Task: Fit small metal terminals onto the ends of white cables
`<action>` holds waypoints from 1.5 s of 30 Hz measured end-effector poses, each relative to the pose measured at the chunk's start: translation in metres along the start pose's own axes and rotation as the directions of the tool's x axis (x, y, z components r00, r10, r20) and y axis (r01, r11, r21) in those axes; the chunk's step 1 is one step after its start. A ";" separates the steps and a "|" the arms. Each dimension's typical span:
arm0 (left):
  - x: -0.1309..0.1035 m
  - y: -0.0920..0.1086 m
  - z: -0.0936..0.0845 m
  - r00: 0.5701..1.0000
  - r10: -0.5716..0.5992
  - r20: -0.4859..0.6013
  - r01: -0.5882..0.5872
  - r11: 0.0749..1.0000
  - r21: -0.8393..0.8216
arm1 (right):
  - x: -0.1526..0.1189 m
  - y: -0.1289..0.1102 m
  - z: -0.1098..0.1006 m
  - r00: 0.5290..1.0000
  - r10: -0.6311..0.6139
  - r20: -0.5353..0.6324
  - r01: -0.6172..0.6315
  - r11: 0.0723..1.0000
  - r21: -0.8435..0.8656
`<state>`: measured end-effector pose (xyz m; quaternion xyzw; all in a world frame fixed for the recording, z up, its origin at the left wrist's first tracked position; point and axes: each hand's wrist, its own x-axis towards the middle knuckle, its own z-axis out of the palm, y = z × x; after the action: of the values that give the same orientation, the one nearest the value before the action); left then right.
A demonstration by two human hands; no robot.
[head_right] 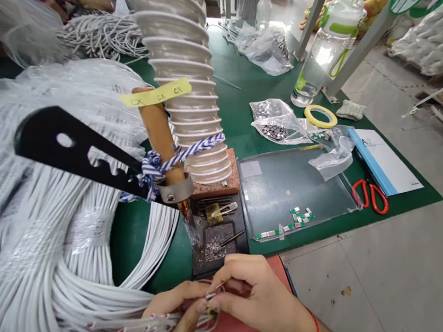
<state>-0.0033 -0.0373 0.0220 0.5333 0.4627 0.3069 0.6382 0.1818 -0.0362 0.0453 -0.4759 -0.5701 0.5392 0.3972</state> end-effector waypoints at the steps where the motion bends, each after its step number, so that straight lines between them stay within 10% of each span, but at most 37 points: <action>1: 0.002 0.003 -0.003 1.000 0.023 -0.007 -0.023 1.000 0.020 | 0.001 0.000 0.000 1.000 0.014 -0.008 -0.014 1.000 0.006; 22: 0.029 -0.004 -0.019 0.978 0.165 0.129 -0.153 0.984 -0.096 | 0.014 0.012 -0.010 0.994 -0.097 0.050 0.095 0.995 0.029; 45: 0.029 -0.003 -0.015 0.975 0.223 0.010 -0.223 0.975 -0.009 | 0.014 0.010 -0.005 0.991 -0.126 -0.034 0.122 0.988 -0.099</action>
<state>-0.0064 -0.0060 0.0111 0.5811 0.3950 0.3755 0.6043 0.1843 -0.0215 0.0353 -0.4687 -0.6160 0.4758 0.4177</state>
